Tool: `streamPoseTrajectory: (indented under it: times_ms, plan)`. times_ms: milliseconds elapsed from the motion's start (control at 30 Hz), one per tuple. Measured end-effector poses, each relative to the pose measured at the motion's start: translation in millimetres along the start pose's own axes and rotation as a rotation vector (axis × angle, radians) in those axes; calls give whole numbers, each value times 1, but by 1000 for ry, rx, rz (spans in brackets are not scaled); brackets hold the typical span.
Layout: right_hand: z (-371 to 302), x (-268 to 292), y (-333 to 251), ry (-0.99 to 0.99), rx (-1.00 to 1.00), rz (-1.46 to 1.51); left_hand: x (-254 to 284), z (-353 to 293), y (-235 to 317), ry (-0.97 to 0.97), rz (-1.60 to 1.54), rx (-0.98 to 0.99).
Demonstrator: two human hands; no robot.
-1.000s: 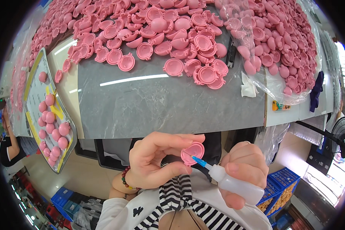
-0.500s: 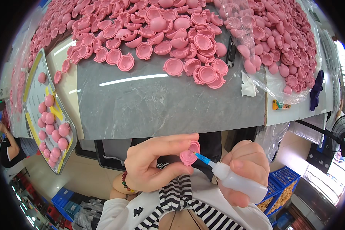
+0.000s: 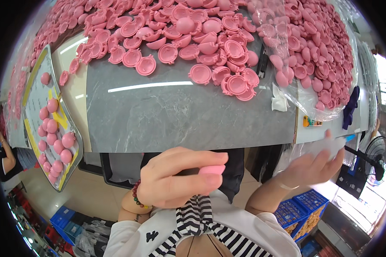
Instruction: The person applies glue to plastic shell halves using a dispensing bottle, joins the pieces together by hand to assemble round objects, and places the assembled objects onto a tray.
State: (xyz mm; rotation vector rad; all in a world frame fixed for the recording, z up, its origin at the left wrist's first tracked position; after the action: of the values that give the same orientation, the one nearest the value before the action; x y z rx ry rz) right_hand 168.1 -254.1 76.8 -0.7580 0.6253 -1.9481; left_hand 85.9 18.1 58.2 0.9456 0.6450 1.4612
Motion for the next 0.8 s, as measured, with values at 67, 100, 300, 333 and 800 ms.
streamPoseTrajectory:
  times_ms: [67,100,300,333,800]
  plan:
    - [25,20,49,-68,-225,-157,-1,-3,-16,-17,-287,32]
    - [36,40,71,-56,-262,-125,-6,2,-25,-43,-463,42]
    - [46,58,138,-139,-376,-95,-33,-5,-48,15,-1166,90]
    - [46,55,134,-147,-355,-115,-38,-6,-49,15,-1352,50]
    - [61,-117,33,-990,53,-445,-41,-12,-50,44,-1221,202]
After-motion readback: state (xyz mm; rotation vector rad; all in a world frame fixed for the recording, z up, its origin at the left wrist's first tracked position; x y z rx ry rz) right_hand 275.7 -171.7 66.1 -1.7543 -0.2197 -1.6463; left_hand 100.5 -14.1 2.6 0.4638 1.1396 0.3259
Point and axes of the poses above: each hand's wrist, its own z-axis towards the middle knuckle, its own x-axis out of the back of the hand, y = z × x, the point moved 10 cm from there along z, towards the middle knuckle, and after that the axes turned 15 degrees about -y, right-handed, at the moved point
